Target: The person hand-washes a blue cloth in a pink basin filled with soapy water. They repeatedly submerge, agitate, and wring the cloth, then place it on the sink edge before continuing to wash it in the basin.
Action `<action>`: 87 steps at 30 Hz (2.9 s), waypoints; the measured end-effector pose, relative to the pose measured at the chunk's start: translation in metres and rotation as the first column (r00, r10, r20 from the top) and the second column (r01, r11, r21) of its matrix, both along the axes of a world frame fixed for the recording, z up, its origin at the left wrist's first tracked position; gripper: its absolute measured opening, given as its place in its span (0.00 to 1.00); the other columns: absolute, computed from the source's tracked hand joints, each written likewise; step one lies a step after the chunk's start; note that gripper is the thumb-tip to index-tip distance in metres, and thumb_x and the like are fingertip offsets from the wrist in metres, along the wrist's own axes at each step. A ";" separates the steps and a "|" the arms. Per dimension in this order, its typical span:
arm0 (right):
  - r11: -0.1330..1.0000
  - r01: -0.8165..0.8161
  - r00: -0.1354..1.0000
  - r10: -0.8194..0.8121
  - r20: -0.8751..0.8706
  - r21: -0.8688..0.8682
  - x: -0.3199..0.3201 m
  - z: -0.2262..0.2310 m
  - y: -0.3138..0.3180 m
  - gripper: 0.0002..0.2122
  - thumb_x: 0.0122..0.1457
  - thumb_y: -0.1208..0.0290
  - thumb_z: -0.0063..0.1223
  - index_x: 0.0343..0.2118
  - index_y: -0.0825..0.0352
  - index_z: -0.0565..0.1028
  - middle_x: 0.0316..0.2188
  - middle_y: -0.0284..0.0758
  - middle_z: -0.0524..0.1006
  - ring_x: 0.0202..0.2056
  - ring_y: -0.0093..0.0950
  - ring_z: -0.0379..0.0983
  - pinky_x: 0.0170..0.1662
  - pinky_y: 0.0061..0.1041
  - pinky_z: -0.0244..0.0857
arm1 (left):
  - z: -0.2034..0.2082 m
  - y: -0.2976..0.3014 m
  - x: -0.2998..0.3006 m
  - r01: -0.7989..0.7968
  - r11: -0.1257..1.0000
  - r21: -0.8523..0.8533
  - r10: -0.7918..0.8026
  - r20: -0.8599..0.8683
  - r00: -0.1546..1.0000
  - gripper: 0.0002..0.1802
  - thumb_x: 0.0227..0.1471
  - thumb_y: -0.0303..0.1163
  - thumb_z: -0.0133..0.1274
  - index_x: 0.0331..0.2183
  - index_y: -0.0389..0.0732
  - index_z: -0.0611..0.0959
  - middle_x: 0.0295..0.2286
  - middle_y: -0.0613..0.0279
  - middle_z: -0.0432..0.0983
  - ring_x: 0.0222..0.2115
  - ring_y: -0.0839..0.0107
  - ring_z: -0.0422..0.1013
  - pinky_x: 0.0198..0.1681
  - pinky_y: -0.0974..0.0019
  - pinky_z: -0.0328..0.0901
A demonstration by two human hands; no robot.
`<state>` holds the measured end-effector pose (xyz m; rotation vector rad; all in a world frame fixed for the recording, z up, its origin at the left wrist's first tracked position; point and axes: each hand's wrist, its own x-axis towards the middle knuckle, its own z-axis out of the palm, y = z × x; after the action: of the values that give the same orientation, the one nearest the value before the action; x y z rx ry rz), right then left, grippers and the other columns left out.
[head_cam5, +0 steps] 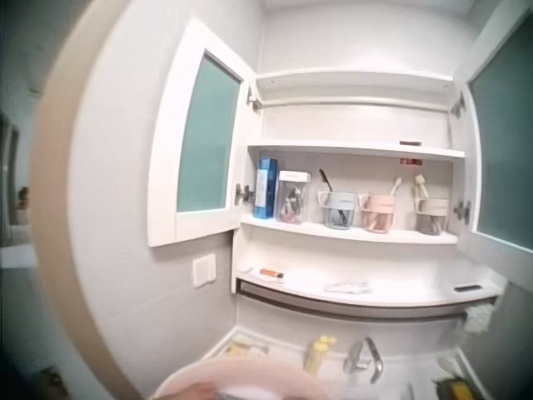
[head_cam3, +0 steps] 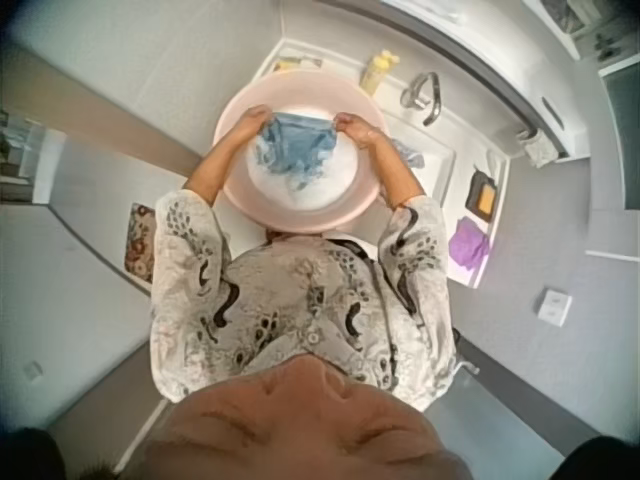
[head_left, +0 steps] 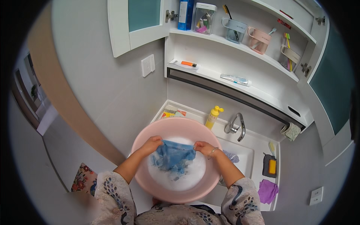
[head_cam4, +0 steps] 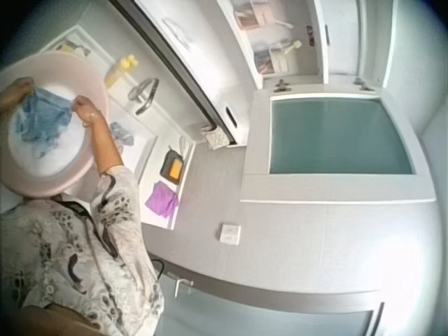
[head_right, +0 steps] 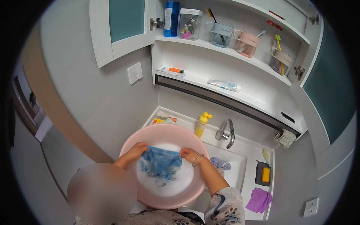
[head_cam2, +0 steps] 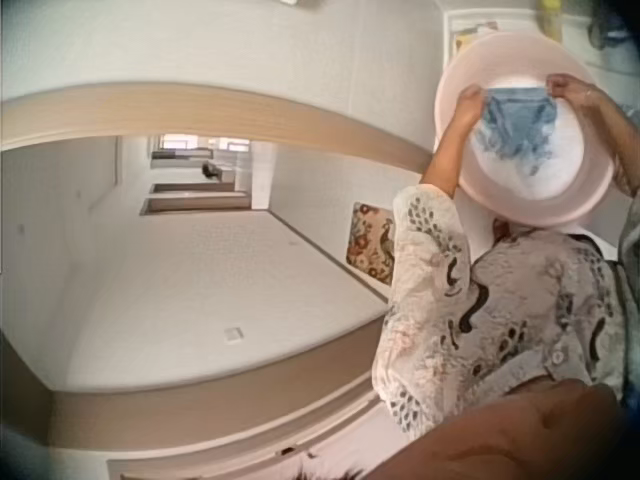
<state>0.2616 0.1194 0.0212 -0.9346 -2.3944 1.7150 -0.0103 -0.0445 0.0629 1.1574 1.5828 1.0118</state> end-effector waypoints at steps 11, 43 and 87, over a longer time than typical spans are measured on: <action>0.819 0.563 0.695 -0.540 -0.475 -0.107 -0.046 0.013 0.011 0.06 0.55 0.70 0.47 0.27 0.66 0.73 0.19 0.23 0.71 0.23 0.12 0.63 0.26 0.14 0.58 | -0.058 0.049 0.000 -0.450 0.843 0.295 0.462 0.032 0.886 0.13 0.50 0.32 0.46 0.36 0.33 0.73 0.30 0.53 0.73 0.32 0.66 0.69 0.36 0.67 0.63; 0.892 -0.374 0.721 0.108 0.685 0.253 -0.041 -0.058 -0.078 0.17 0.49 0.65 0.43 0.36 0.74 0.73 0.40 0.51 0.71 0.46 0.40 0.66 0.48 0.33 0.58 | -0.081 0.019 0.013 0.349 0.903 -0.250 -0.429 -0.573 0.699 0.17 0.43 0.36 0.49 0.34 0.33 0.77 0.31 0.47 0.74 0.34 0.52 0.70 0.40 0.59 0.62; 0.807 0.590 0.761 -0.553 -0.338 0.007 -0.060 0.003 -0.107 0.18 0.46 0.77 0.43 0.44 0.64 0.71 0.38 0.42 0.74 0.37 0.32 0.73 0.42 0.26 0.65 | -0.083 0.022 0.078 -0.464 0.866 -0.184 0.484 0.540 0.689 0.09 0.53 0.30 0.42 0.34 0.41 0.77 0.24 0.65 0.70 0.24 0.74 0.65 0.24 0.70 0.62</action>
<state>0.2019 0.0124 0.0244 -1.1171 -1.7228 1.3479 0.0681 -0.0221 -0.0205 0.3262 1.4012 1.4982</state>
